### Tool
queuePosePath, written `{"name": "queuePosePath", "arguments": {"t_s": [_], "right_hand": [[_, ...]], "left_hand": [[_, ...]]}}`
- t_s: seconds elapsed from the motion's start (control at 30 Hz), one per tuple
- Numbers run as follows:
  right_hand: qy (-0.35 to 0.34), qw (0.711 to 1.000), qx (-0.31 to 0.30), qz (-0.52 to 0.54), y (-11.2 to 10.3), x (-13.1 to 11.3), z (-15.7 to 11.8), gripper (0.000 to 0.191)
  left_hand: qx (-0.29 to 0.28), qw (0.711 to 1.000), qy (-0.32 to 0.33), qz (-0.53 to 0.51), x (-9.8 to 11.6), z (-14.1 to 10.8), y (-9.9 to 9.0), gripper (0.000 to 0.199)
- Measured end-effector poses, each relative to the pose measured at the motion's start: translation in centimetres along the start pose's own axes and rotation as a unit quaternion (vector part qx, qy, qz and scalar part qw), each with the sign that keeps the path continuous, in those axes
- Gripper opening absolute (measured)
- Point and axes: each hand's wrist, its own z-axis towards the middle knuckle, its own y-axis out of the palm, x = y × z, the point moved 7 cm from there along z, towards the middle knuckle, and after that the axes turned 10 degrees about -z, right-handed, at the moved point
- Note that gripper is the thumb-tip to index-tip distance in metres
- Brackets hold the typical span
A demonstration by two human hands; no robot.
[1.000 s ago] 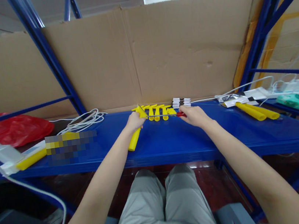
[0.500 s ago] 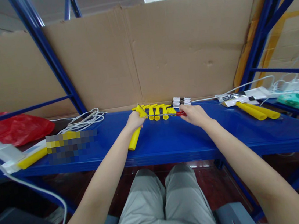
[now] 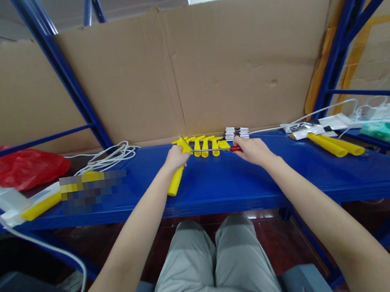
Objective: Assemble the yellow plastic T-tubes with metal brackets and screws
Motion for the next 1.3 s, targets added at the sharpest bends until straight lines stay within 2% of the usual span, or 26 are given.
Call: {"name": "queuePosePath", "arguments": {"t_s": [0.13,0.27,0.57,0.77,1.1,1.3], "right_hand": [[-0.020,1.000,0.020,0.003,-0.09,-0.10,-0.16,0.023],[-0.034,0.999,0.012,0.013,-0.01,-0.43,-0.25,0.027],[-0.022,1.000,0.007,-0.005,0.20,-0.12,-0.08,0.019],[-0.040,0.999,-0.001,0.014,0.23,-0.42,-0.18,0.024],[-0.032,0.999,0.002,-0.001,0.15,-0.40,-0.12,0.017],[-0.039,0.999,-0.007,0.021,0.19,-0.57,-0.23,0.021]], "left_hand": [[-0.002,1.000,-0.003,-0.001,-0.06,0.02,-0.05,0.021],[0.002,1.000,-0.004,-0.004,-0.24,0.25,-0.12,0.020],[-0.008,1.000,-0.009,-0.004,-0.30,0.27,0.19,0.022],[-0.004,1.000,-0.004,-0.002,-0.29,0.38,0.07,0.021],[-0.007,1.000,-0.012,-0.004,-0.05,-0.13,0.20,0.021],[-0.008,1.000,-0.004,0.008,-0.16,0.23,0.18,0.023]]}}
